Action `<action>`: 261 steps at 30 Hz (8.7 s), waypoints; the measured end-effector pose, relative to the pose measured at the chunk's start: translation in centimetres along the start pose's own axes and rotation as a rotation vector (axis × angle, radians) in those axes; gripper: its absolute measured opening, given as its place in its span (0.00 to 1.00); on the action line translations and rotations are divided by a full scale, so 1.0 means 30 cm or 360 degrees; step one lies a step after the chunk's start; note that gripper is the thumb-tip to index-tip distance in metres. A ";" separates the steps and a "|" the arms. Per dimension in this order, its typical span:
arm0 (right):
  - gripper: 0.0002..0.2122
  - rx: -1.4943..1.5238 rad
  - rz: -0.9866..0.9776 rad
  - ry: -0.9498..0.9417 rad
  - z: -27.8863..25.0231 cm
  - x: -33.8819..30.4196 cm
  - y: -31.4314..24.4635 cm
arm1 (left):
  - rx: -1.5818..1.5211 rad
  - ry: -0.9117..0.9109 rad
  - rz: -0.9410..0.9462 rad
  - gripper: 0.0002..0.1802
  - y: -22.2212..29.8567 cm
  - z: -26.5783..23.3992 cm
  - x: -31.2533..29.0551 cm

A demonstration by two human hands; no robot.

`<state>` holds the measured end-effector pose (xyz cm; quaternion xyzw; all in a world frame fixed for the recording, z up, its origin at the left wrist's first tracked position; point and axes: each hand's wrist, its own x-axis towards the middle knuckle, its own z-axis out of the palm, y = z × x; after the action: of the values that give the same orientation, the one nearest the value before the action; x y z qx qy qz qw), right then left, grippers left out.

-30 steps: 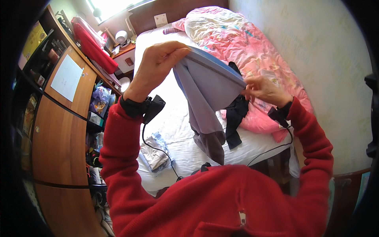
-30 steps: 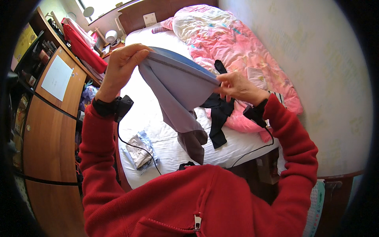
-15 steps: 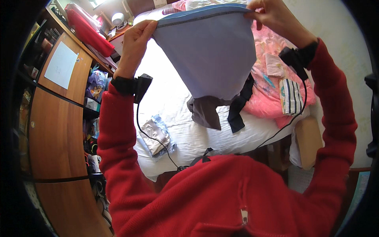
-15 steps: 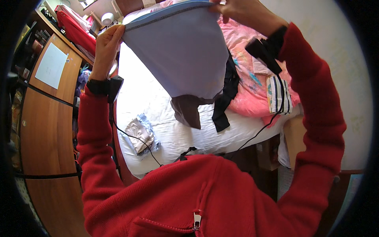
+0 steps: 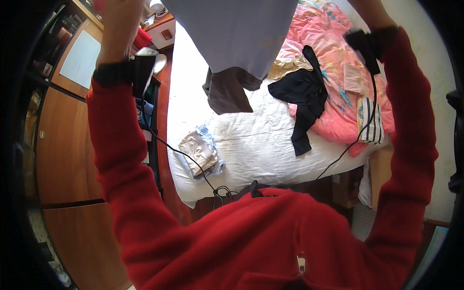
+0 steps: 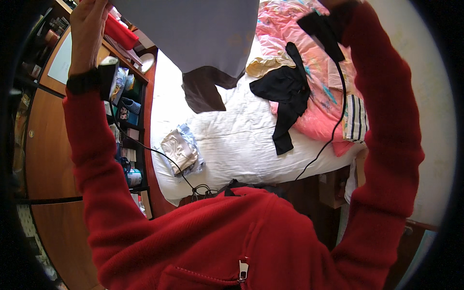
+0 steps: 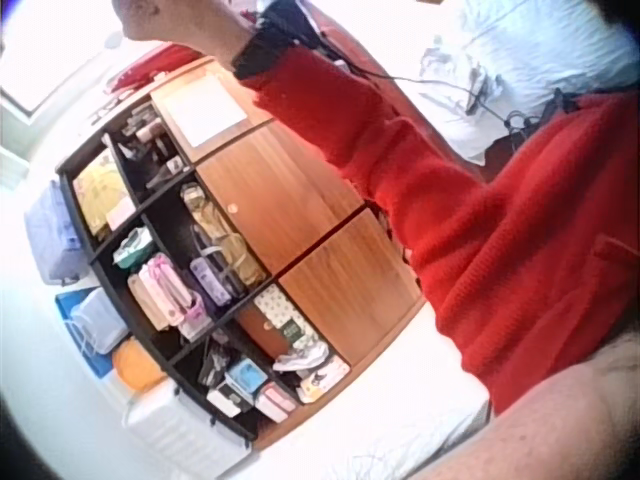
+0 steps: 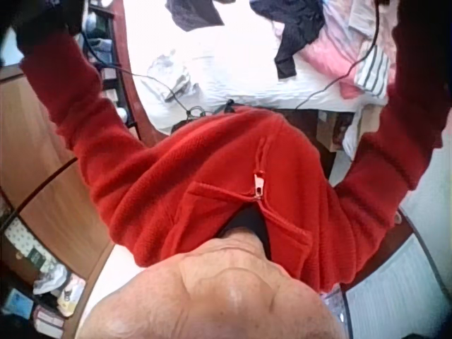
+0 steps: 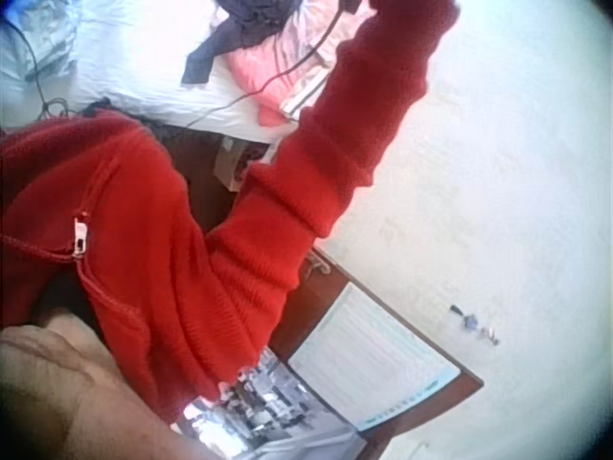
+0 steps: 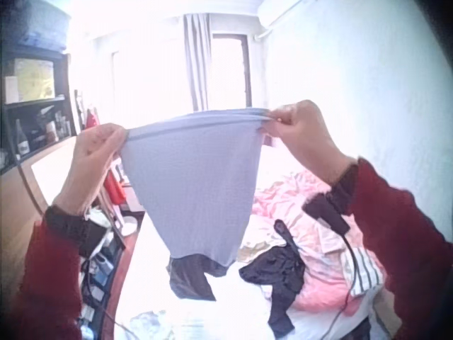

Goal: The person folds several pieces of clothing on a bed, including a striped shirt, a dark long-sleeve shirt, a light blue shirt, and a pair of underwear. The person then picks up a black garment and walks out of the room.

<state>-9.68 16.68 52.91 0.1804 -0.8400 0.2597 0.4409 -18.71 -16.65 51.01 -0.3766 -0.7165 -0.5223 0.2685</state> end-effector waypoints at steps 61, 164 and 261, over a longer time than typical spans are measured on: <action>0.28 0.2202 0.3637 -0.0597 0.658 -1.754 -0.526 | -0.1503 -0.1960 -0.2604 0.11 -0.444 0.311 -1.444; 0.38 0.2887 0.3375 -0.0086 0.738 -1.836 -0.616 | -0.1117 -0.1948 -0.3285 0.07 -0.326 0.318 -1.432; 0.22 0.0246 0.3429 0.1611 0.378 -2.578 -0.253 | -0.1095 -0.0140 -0.2635 0.27 -1.256 1.017 -1.499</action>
<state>29.27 9.59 -14.91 -0.7144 -0.2720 0.5877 0.2651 -23.62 -5.74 -14.02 0.1814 -0.5720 -0.7195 -0.3495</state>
